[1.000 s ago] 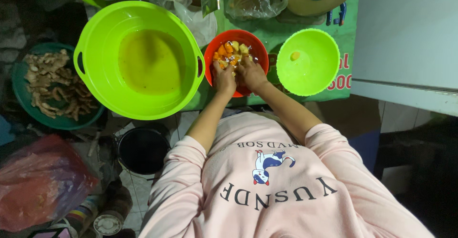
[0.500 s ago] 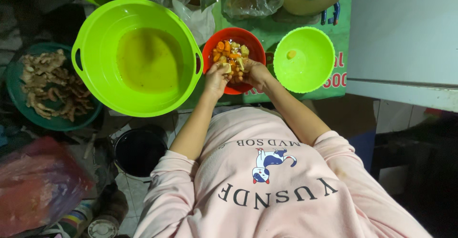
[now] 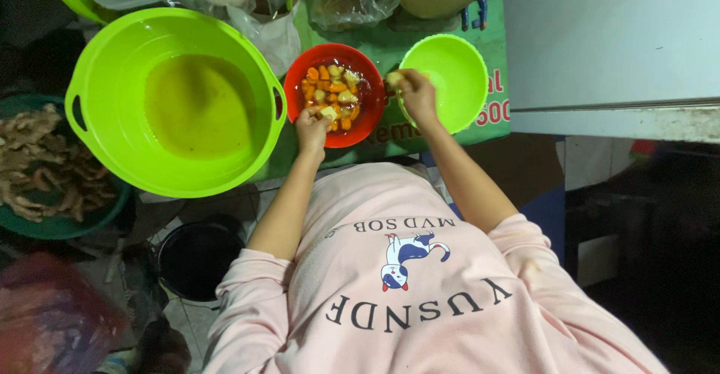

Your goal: The person washes chopped orange and pale vegetables in a red bowl filled with water, then transfers the cleaned pieces into a green bowl. The person repeatedly rinses the vegetables by hand and moves them between bowls, finishing by pouring the remaining water from the red bowl into a larger green basin.

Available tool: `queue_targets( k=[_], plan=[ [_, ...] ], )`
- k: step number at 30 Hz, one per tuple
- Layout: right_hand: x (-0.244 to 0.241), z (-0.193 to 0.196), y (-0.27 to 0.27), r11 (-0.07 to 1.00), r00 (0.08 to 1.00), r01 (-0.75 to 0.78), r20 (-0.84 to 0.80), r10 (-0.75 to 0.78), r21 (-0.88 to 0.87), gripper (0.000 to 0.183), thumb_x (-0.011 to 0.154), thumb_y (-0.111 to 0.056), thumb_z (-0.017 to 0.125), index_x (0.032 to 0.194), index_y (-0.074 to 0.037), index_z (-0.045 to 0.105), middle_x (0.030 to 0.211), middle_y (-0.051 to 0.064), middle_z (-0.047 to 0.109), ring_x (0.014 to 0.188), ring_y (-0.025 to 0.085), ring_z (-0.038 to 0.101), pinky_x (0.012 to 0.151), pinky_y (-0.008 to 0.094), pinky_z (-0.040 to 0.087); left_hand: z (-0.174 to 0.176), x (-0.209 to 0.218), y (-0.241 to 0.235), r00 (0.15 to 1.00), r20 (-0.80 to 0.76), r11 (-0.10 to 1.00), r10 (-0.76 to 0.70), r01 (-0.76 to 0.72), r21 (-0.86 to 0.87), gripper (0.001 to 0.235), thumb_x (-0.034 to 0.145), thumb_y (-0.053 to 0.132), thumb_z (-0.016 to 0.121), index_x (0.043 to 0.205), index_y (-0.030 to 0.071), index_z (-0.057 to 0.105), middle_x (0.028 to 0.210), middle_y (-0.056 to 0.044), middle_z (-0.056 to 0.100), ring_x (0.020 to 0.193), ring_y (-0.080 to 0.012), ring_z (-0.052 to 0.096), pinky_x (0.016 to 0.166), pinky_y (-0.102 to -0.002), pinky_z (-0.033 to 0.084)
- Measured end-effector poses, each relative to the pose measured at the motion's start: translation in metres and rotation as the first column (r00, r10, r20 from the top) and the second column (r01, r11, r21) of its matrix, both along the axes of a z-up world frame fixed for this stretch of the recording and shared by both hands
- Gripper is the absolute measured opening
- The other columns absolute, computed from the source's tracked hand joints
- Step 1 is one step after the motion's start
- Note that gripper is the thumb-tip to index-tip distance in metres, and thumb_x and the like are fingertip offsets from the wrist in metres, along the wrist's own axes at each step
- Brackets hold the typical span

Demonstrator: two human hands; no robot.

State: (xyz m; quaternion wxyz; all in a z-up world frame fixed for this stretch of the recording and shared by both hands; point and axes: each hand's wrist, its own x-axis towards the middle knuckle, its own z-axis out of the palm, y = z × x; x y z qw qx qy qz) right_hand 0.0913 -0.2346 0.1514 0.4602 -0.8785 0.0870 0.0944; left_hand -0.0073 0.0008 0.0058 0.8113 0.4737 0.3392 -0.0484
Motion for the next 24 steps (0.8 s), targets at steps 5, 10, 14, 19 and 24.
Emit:
queue_targets(
  k=[5,10,14,19,24],
  plan=[
    [0.004,-0.011,-0.083,0.951,0.986,0.124,-0.07,-0.149,-0.283,0.023,0.092,-0.013,0.077,0.111,-0.001,0.075,0.099,0.013,0.078,0.085,0.019,0.072,0.079,0.032,0.054,0.004,-0.001,0.003,1.0,0.008,1.0,-0.002,0.003,-0.021,0.035,0.085,-0.008,0.069,0.117,-0.002,0.055,0.099,-0.01,0.068,0.079,-0.0152,0.067,0.066,-0.026,0.055],
    [0.0,-0.04,-0.116,0.977,0.966,0.113,-0.21,-0.151,-0.184,0.033,0.086,-0.004,0.065,0.117,-0.008,0.074,0.099,0.011,0.078,0.086,0.018,0.073,0.075,0.032,0.056,0.008,0.001,0.012,1.0,-0.003,0.996,-0.004,0.004,-0.091,0.036,0.085,-0.009,0.069,0.117,0.0,0.055,0.1,-0.011,0.069,0.076,-0.0167,0.067,0.063,-0.027,0.055],
    [0.001,-0.046,-0.129,0.878,0.985,0.098,-0.081,-0.153,-0.468,0.036,0.085,-0.007,0.076,0.121,-0.009,0.072,0.096,0.017,0.073,0.081,0.025,0.068,0.07,0.037,0.053,0.012,-0.001,0.017,0.999,-0.038,0.994,-0.022,0.018,-0.104,0.036,0.086,-0.008,0.07,0.118,0.002,0.055,0.101,-0.011,0.069,0.077,-0.0174,0.07,0.066,-0.027,0.058],
    [0.004,-0.044,-0.136,0.923,0.984,0.147,-0.046,-0.174,-0.354,0.026,0.076,-0.008,0.084,0.1,-0.005,0.075,0.093,0.01,0.077,0.082,0.02,0.072,0.075,0.033,0.056,0.017,-0.001,0.018,0.999,-0.028,0.995,-0.026,0.023,-0.101,0.035,0.087,-0.006,0.07,0.118,0.001,0.055,0.102,-0.012,0.07,0.076,-0.0184,0.07,0.065,-0.028,0.057],
    [0.006,-0.044,-0.134,0.89,0.985,0.122,-0.053,-0.162,-0.438,0.021,0.077,-0.009,0.084,0.097,-0.006,0.077,0.091,0.011,0.077,0.081,0.023,0.072,0.076,0.034,0.056,0.02,0.001,0.018,1.0,-0.025,0.99,0.017,-0.02,-0.138,0.033,0.088,-0.006,0.069,0.117,0.001,0.054,0.103,-0.011,0.069,0.078,-0.0176,0.071,0.063,-0.028,0.06]
  ],
)
